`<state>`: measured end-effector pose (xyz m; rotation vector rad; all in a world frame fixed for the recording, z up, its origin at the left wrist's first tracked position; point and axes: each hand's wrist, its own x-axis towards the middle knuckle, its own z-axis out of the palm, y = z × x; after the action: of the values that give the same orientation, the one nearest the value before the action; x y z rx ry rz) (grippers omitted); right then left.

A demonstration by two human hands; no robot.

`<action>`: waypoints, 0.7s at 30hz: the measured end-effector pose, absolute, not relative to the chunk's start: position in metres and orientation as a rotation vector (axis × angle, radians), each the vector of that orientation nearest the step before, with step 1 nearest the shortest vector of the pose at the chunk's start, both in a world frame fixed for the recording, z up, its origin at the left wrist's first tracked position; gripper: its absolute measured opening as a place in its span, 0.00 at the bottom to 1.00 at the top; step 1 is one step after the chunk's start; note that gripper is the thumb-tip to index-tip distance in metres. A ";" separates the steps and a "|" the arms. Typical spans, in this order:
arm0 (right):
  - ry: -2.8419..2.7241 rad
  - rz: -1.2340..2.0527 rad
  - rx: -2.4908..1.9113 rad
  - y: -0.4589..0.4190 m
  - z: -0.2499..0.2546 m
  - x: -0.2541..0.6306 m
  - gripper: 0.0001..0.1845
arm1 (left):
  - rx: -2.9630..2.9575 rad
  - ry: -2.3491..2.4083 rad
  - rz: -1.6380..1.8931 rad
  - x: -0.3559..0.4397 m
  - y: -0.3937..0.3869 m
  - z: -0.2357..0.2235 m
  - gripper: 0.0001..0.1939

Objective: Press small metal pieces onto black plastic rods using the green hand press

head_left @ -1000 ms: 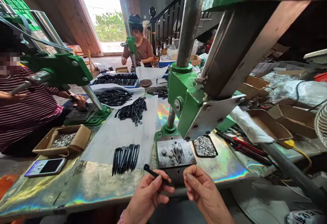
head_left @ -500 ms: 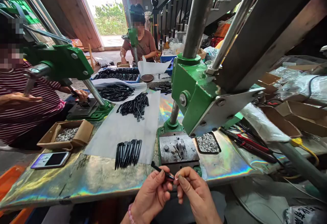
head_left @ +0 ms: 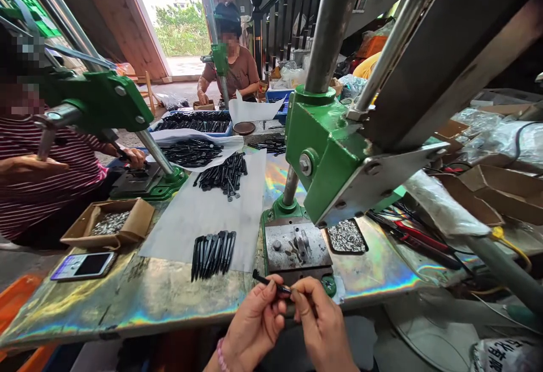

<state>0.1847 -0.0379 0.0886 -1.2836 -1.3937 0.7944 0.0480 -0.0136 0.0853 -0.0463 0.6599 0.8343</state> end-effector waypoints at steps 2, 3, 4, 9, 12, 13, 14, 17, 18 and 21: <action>-1.547 0.480 -1.261 -0.038 0.084 0.183 0.09 | -0.076 0.666 0.832 0.047 -0.014 0.083 0.18; -1.577 0.399 -1.246 -0.038 0.083 0.182 0.09 | -0.087 0.675 0.832 0.047 -0.014 0.083 0.18; -1.584 0.390 -1.243 -0.038 0.082 0.182 0.09 | -0.096 0.686 0.834 0.046 -0.014 0.083 0.19; -1.440 0.797 -1.298 -0.038 0.082 0.187 0.10 | -0.073 0.732 0.863 0.046 -0.017 0.087 0.19; -1.421 0.795 -1.248 -0.038 0.083 0.188 0.11 | -0.011 0.720 0.887 0.049 -0.017 0.089 0.17; -1.427 0.779 -1.228 -0.037 0.083 0.188 0.10 | 0.005 0.717 0.891 0.050 -0.016 0.089 0.17; -1.439 0.782 -1.214 -0.037 0.083 0.189 0.11 | 0.019 0.718 0.892 0.051 -0.015 0.090 0.18; -1.462 0.900 -1.186 -0.035 0.081 0.198 0.11 | 0.080 0.743 0.915 0.051 -0.011 0.095 0.18; -1.448 0.952 -1.184 -0.034 0.079 0.202 0.12 | 0.114 0.753 0.933 0.050 -0.009 0.098 0.17; -1.319 1.025 -1.260 -0.032 0.072 0.217 0.19 | 0.236 0.768 0.994 0.046 0.002 0.107 0.15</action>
<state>0.2173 -0.0321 0.0715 -1.2598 -1.3190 1.0247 0.0464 0.0018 0.1065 0.2355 0.7678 0.9944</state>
